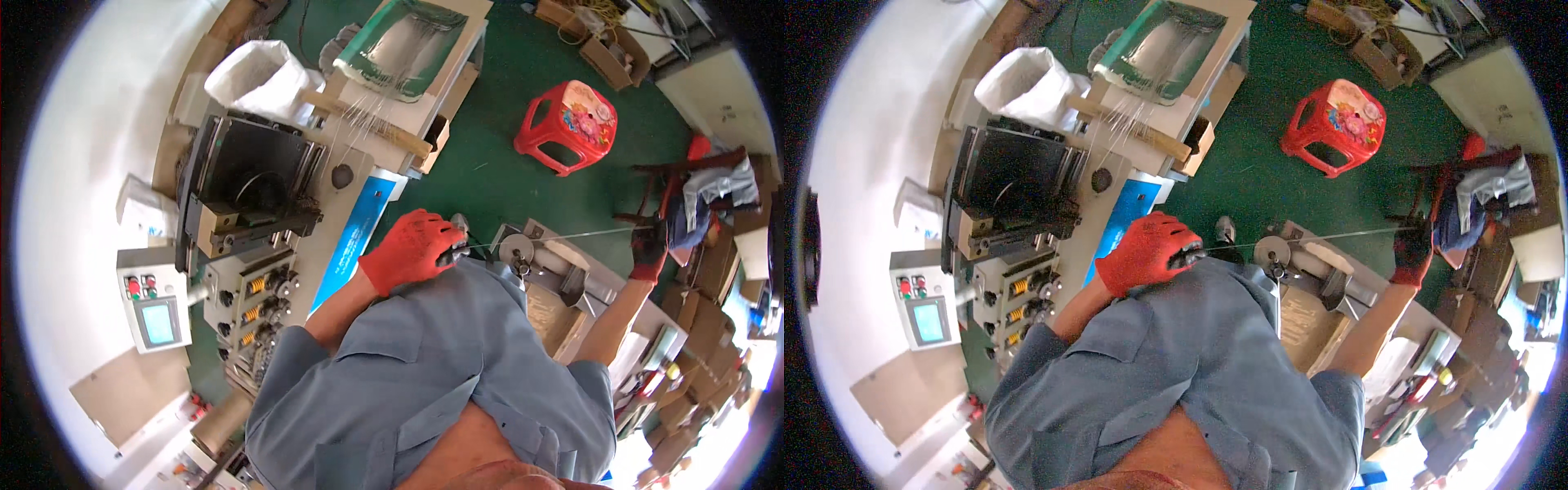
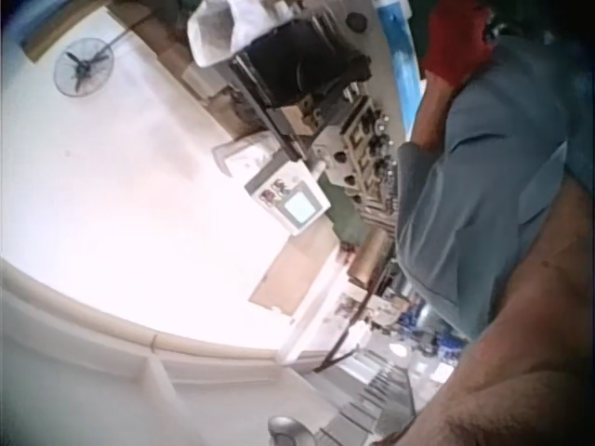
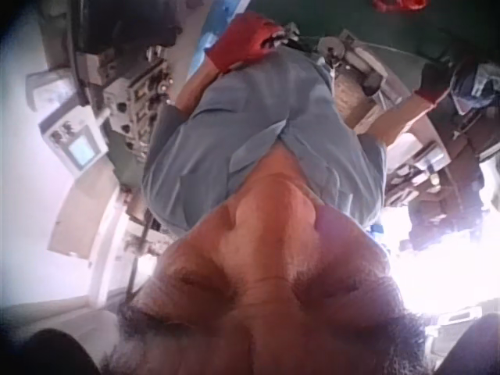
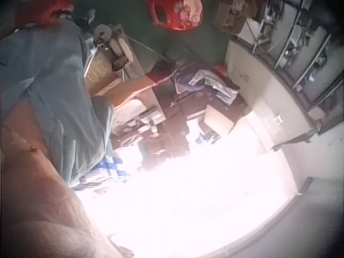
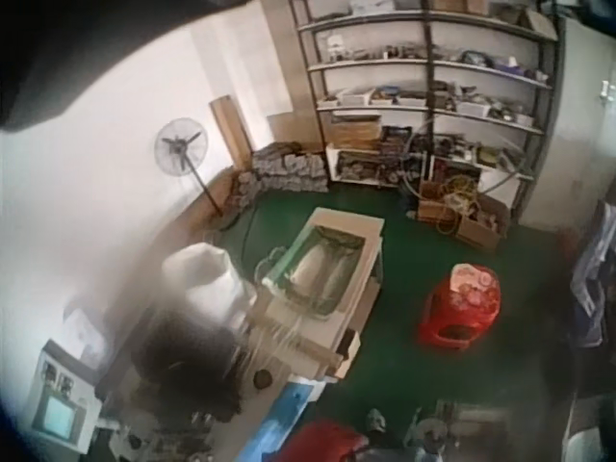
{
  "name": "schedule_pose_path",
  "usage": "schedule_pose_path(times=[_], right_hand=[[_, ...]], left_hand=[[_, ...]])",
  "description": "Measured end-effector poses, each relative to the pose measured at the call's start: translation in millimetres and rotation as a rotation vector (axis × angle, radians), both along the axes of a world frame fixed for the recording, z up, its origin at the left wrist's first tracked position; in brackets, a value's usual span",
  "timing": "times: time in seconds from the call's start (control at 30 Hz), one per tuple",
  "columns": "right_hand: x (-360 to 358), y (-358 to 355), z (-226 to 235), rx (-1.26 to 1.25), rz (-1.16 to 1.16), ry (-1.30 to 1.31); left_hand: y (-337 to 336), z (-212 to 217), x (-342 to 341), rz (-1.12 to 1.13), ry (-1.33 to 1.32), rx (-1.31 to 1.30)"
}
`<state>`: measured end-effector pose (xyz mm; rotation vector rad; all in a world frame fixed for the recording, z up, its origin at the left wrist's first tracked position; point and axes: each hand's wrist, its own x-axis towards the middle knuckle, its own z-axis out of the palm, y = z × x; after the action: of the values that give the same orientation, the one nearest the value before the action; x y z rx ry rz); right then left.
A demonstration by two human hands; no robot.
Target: The person uses a manual cable cutting machine to cut a bundle of thin, white cables. They place the cables into the machine's guide, pull the lever to cut them, and then remove the cut pieces. The person also handles a bundle of orange and black straps from a nearby box.
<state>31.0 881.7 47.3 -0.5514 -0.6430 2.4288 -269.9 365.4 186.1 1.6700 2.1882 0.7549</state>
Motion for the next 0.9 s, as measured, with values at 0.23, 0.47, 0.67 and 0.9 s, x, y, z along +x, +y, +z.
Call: schedule_pose_path(times=[0.23, 0.47, 0.67, 0.9], right_hand=[[-216, -14, 16, 0.180, 0.143, -0.384], [-387, -37, -25, 0.153, 0.252, -0.249], [-481, -63, -7, -0.023, 0.467, -0.234], [-587, -63, 8, 0.037, 0.616, -0.320]], left_hand=[[-48, -19, -2, 0.411, -0.129, -0.090], [-94, -24, -48, 0.694, -0.286, -0.215], [-110, -43, -87, 0.777, -0.198, -0.104], [-92, -65, -106, 0.939, -0.247, -0.073]])
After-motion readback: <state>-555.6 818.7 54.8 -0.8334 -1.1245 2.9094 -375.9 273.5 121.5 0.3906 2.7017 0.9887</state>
